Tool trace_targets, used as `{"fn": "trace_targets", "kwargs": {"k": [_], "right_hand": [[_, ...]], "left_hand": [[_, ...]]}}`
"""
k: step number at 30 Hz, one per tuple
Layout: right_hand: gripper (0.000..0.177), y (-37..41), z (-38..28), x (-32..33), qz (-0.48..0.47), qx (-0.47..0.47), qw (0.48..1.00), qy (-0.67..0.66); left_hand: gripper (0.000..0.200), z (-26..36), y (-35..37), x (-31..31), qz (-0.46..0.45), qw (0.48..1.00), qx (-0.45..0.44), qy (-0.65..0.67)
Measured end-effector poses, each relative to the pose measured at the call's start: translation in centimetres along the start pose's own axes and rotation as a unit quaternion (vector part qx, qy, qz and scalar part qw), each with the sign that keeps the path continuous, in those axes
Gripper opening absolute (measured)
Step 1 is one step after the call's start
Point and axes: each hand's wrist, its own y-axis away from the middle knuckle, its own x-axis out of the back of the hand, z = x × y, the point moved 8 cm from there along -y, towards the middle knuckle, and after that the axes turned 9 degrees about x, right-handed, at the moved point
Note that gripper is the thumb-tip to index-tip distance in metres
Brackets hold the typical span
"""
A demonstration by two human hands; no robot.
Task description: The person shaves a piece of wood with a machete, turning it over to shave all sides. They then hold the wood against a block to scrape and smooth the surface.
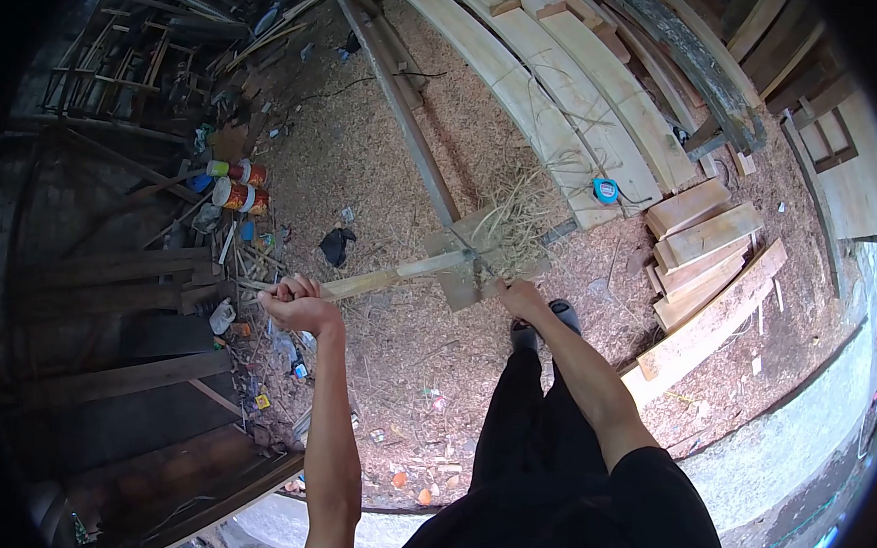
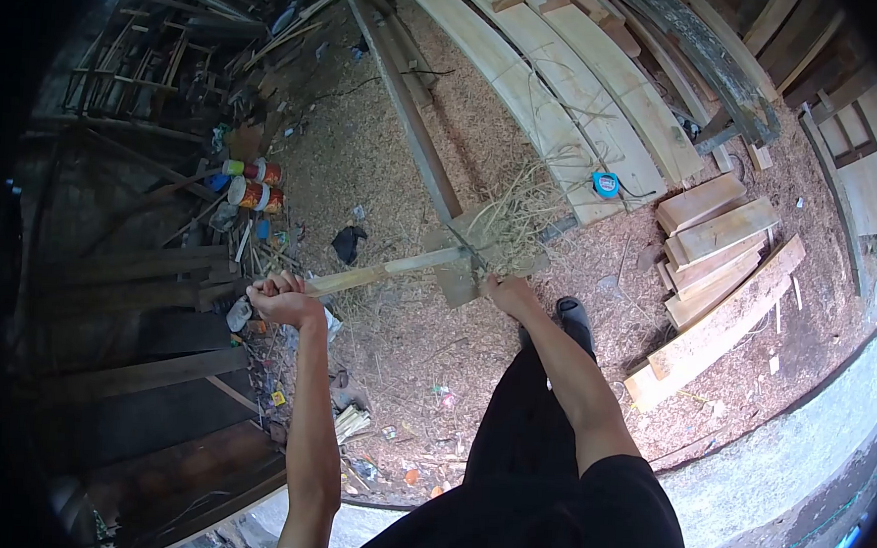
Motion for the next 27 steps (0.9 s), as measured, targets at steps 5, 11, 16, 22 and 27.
{"fn": "trace_targets", "kwargs": {"k": [5, 11, 16, 22, 27], "right_hand": [[0.071, 3.7, -3.0, 1.0, -0.018, 0.079, 0.997, 0.019], [0.063, 1.2, 2.4, -0.6, -0.019, -0.031, 0.999, 0.022], [0.057, 5.9, -9.5, -1.1, 0.098, 0.132, 0.977, -0.134], [0.052, 12.0, -22.8, 1.4, 0.043, 0.244, 0.959, -0.140], [0.054, 6.1, -15.7, -0.2, 0.066, 0.146, 0.966, -0.205]], "left_hand": [[0.038, 0.3, 0.3, -0.8, -0.005, 1.000, -0.018, 0.009], [0.040, 0.3, 0.0, -0.3, -0.001, 1.000, -0.021, -0.010], [0.042, -0.7, -0.3, -0.9, 0.035, 0.998, -0.042, 0.026], [0.040, 0.3, 2.2, -4.0, 0.059, 0.996, -0.064, -0.018], [0.040, 0.2, 2.0, -3.4, 0.055, 0.996, -0.070, -0.026]]}}
